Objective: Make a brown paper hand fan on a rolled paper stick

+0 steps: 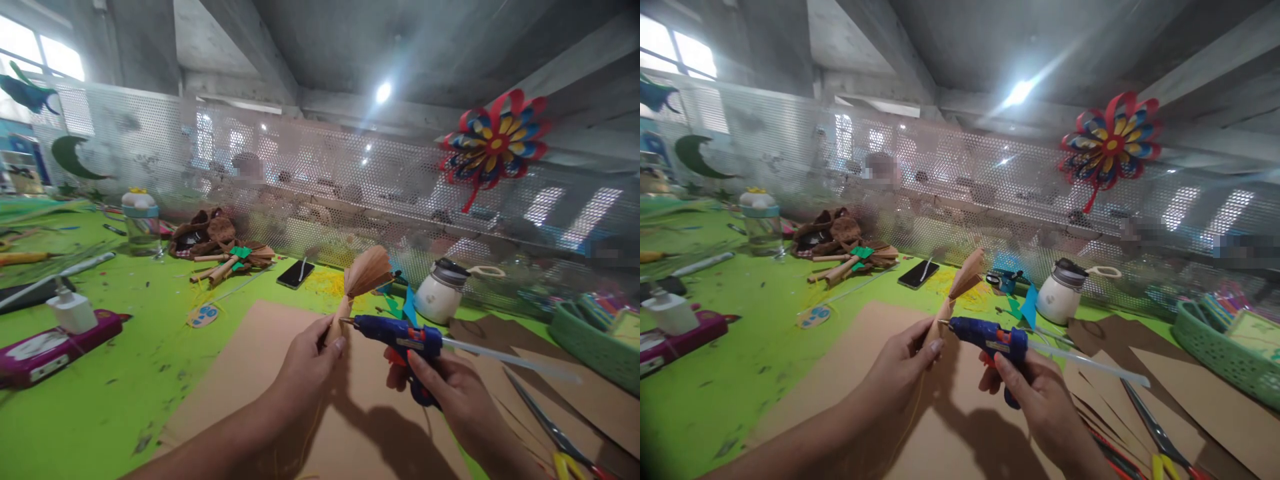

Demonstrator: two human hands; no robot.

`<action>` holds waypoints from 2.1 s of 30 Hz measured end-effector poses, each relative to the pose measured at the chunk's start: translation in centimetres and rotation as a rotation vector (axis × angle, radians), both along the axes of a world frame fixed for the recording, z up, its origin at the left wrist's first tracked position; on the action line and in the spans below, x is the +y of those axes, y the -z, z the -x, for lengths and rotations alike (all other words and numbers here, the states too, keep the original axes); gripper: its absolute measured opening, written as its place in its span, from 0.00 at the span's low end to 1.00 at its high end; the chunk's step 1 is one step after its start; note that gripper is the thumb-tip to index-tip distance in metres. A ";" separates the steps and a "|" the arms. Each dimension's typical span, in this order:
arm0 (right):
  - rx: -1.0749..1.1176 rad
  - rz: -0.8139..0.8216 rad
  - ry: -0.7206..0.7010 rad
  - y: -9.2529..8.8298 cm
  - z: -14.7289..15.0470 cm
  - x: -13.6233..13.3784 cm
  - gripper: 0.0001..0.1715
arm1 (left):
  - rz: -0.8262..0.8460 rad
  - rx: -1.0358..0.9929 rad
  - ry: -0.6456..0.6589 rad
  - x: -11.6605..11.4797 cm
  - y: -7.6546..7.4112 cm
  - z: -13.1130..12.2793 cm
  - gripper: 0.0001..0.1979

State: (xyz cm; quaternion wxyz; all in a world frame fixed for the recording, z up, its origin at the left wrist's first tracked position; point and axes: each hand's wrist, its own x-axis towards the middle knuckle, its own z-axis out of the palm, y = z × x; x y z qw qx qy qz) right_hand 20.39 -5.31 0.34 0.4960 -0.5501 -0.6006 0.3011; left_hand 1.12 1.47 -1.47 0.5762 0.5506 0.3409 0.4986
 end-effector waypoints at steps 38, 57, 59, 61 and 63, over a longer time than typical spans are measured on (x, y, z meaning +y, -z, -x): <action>-0.092 -0.028 -0.117 0.7 -1.3 0.8 0.24 | -0.047 0.178 0.099 -0.4 -1.5 0.4 0.09; 0.001 -0.040 -0.148 0.8 -0.8 1.0 0.22 | 0.013 0.108 0.074 -0.7 -1.5 0.3 0.08; 0.004 -0.050 -0.126 0.8 -0.5 0.9 0.22 | -0.024 0.136 0.074 -0.7 -1.7 0.4 0.07; 0.006 -0.066 -0.099 0.7 -0.2 0.8 0.22 | -0.044 0.155 0.086 -0.7 -1.7 0.4 0.07; 0.009 -0.072 -0.070 0.7 0.1 0.7 0.23 | -0.037 0.161 0.095 -0.6 -1.7 0.4 0.07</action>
